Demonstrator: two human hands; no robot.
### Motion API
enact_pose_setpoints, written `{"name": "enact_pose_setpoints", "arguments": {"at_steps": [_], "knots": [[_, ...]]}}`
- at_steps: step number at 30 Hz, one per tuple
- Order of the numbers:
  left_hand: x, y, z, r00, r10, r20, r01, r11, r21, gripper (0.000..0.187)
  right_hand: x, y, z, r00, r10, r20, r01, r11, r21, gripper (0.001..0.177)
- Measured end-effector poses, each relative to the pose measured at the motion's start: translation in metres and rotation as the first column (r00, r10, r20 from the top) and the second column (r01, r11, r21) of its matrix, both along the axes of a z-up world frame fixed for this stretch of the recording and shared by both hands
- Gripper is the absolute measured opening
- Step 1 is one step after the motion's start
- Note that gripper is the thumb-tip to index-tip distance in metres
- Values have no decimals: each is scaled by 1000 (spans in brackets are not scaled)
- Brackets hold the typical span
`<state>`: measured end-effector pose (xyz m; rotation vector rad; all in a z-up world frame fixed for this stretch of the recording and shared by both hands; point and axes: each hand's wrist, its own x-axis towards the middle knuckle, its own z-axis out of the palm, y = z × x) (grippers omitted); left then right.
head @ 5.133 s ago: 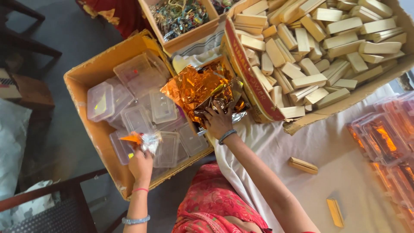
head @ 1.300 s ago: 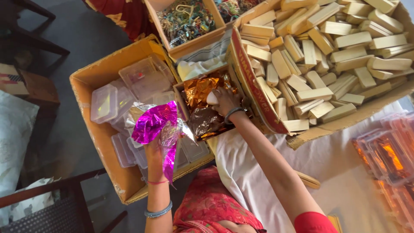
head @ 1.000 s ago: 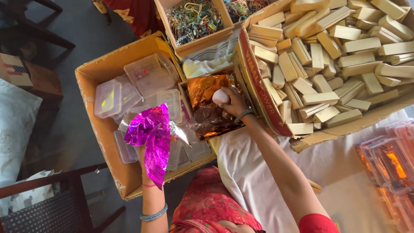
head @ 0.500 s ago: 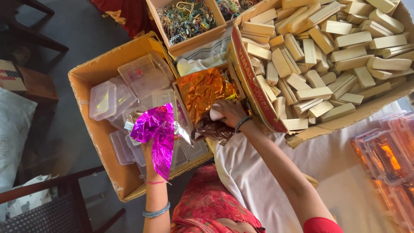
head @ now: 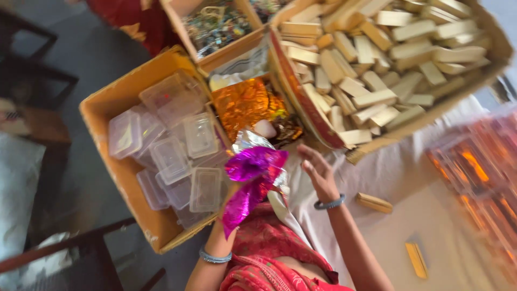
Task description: The person wipes small wooden blocks with a cloth and then wraps them individually in shiny metallic foil. They pick up the blocks from a large box, clean them, and then fold the foil around each one before placing the wrapped items on the table.
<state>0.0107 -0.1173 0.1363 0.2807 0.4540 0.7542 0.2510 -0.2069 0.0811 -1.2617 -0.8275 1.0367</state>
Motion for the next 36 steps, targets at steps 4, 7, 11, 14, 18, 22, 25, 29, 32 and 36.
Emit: {"name": "enact_pose_setpoints", "arguments": {"at_steps": [4,7,11,14,18,22,25,29,32,36], "knots": [[55,-14,-33,944,-329,-6,328,941,81,36,-5,-56,-10,967,-198,-159,168,969,-183,56],[76,-28,-36,837,-545,-46,545,823,163,35,0,-81,-34,786,-192,-587,114,979,-168,53],[68,-34,-15,779,-626,-44,624,765,162,37,2,-89,-49,835,-294,-465,278,955,-104,41],[46,-17,-52,816,-578,-13,575,809,122,40,6,-79,-67,856,-427,-292,426,902,-71,40],[7,-10,-105,881,-464,-94,473,866,162,39,-22,-38,-13,899,-382,215,336,915,222,37],[-36,4,-129,927,-326,-183,361,910,206,37,-60,-13,-47,904,-316,287,323,946,24,21],[-61,14,-137,945,-219,-241,279,927,250,36,-71,6,-15,729,-415,545,296,908,295,32],[-85,28,-150,947,-98,-306,199,928,317,35,-39,21,-34,818,-460,346,423,888,180,19],[-97,43,-160,936,-26,-350,163,915,369,34,-15,44,-37,825,-505,253,523,852,-5,10],[-106,60,-161,912,58,-405,136,891,434,33,-2,88,-40,878,-469,99,468,883,33,14]]}}
